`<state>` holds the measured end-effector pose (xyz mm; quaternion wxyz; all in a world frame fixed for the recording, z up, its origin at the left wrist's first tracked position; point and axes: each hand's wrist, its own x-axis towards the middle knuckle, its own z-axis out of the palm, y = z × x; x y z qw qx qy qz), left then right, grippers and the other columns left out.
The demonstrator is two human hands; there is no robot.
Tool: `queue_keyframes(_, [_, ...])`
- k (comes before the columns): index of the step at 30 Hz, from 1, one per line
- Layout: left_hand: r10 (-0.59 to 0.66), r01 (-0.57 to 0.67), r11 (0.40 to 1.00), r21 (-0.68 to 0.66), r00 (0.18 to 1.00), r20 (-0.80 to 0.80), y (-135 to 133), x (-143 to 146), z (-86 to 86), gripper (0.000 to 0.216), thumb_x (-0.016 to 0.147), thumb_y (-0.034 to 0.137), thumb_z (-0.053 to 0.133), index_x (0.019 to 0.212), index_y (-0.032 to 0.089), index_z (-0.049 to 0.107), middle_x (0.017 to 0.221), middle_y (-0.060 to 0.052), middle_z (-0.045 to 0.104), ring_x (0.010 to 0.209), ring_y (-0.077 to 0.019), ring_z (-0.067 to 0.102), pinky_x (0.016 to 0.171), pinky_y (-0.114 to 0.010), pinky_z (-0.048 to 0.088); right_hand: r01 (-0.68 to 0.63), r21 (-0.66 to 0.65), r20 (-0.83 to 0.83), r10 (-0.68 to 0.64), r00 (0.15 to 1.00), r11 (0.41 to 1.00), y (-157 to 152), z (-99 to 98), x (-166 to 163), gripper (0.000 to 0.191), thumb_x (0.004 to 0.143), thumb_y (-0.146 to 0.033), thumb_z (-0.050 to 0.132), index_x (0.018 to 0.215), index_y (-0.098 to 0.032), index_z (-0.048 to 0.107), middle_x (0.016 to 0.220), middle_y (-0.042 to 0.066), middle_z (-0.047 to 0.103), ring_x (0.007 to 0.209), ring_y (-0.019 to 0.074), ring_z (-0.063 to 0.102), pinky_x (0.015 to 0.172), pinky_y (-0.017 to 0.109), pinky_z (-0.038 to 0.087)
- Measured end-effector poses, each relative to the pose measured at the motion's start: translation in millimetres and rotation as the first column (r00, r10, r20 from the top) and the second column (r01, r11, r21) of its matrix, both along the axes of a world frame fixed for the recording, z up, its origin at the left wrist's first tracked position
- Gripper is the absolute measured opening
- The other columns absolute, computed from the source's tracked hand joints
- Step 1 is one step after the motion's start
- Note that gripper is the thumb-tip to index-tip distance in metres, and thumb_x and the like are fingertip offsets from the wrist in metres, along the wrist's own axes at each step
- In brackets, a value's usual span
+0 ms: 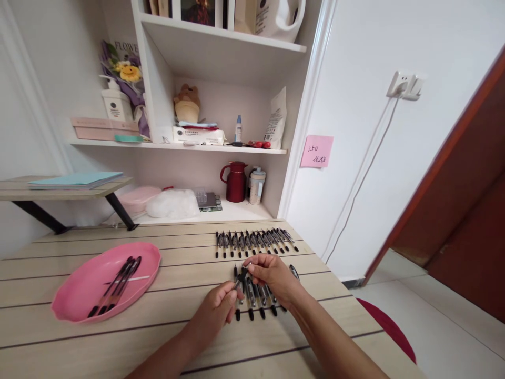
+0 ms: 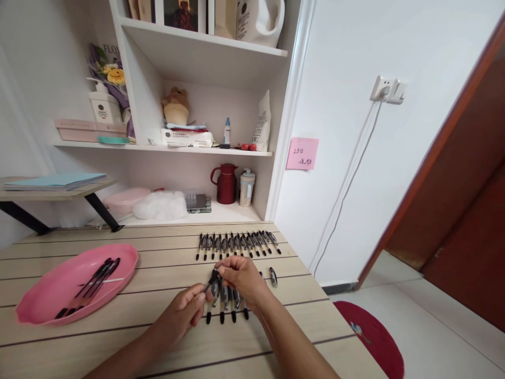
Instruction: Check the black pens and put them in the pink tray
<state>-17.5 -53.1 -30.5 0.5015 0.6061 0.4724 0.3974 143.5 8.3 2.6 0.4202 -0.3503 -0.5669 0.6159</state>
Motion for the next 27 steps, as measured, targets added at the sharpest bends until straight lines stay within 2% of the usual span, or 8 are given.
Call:
queue_keyframes(6, [0.078,-0.049,0.986,0.159,0.980,-0.181,-3.5,2.4,8.5,0.026,0.082,0.039,0.035,0.070,0.018,0.046,0.051,0.006,0.038,0.050,-0.0100,0.034,0.050,-0.022,0.026,0.036,0.004,0.038,-0.036,0.999,0.999,-1.6,-0.8,-2.5,0.026,0.061,-0.035,0.067,0.076,-0.015,0.063,0.054,-0.004,0.051,0.042,0.0040,0.043,0.038,0.017,0.026])
queue_keyframes(11, [0.205,-0.107,0.938,0.329,0.937,-0.282,-7.7,5.0,13.3,0.023,0.083,0.033,0.033,0.071,0.020,0.048,0.063,0.001,0.050,0.059,-0.0131,0.041,0.057,-0.023,0.029,0.093,0.002,0.023,-0.093,0.995,0.996,-5.0,0.2,-7.2,0.024,0.060,-0.035,0.066,0.072,-0.015,0.062,0.052,-0.005,0.050,0.041,0.0041,0.041,0.040,0.017,0.028])
queue_keyframes(15, [0.266,-0.138,0.921,0.366,0.906,-0.329,-8.1,4.4,11.7,0.022,0.083,0.032,0.033,0.071,0.022,0.048,0.063,0.000,0.051,0.057,-0.0141,0.042,0.055,-0.024,0.028,0.125,0.039,0.019,-0.126,0.992,0.991,-5.9,-3.8,-10.1,0.022,0.062,-0.036,0.065,0.067,-0.015,0.061,0.047,-0.005,0.050,0.041,0.0053,0.040,0.040,0.018,0.028])
queue_keyframes(19, [0.217,-0.113,0.931,0.348,0.936,-0.278,-6.5,3.7,16.6,0.023,0.082,0.032,0.035,0.066,0.020,0.046,0.058,0.002,0.046,0.055,-0.0123,0.039,0.054,-0.023,0.027,0.114,0.020,-0.029,-0.113,0.993,0.993,-6.5,-4.5,-7.7,0.024,0.062,-0.036,0.066,0.074,-0.015,0.064,0.049,-0.004,0.052,0.044,0.0063,0.042,0.041,0.018,0.028])
queue_keyframes(23, [0.114,-0.072,0.974,0.216,0.975,-0.189,-4.9,2.2,20.2,0.025,0.081,0.036,0.036,0.065,0.019,0.045,0.049,0.005,0.040,0.049,-0.0101,0.035,0.050,-0.022,0.026,0.072,-0.063,-0.141,-0.080,0.987,0.995,-6.1,-1.9,-2.0,0.031,0.061,-0.037,0.067,0.083,-0.015,0.065,0.063,0.000,0.059,0.048,0.0058,0.046,0.042,0.018,0.029])
queue_keyframes(27, [0.065,-0.058,0.993,0.105,0.996,-0.066,-2.7,0.9,13.1,0.026,0.081,0.039,0.037,0.073,0.017,0.048,0.046,0.007,0.039,0.044,-0.0081,0.032,0.045,-0.021,0.024,0.052,-0.041,-0.178,-0.058,0.982,0.998,-4.9,-1.5,-0.2,0.032,0.060,-0.037,0.069,0.086,-0.017,0.066,0.072,0.002,0.061,0.054,0.0066,0.049,0.046,0.018,0.031])
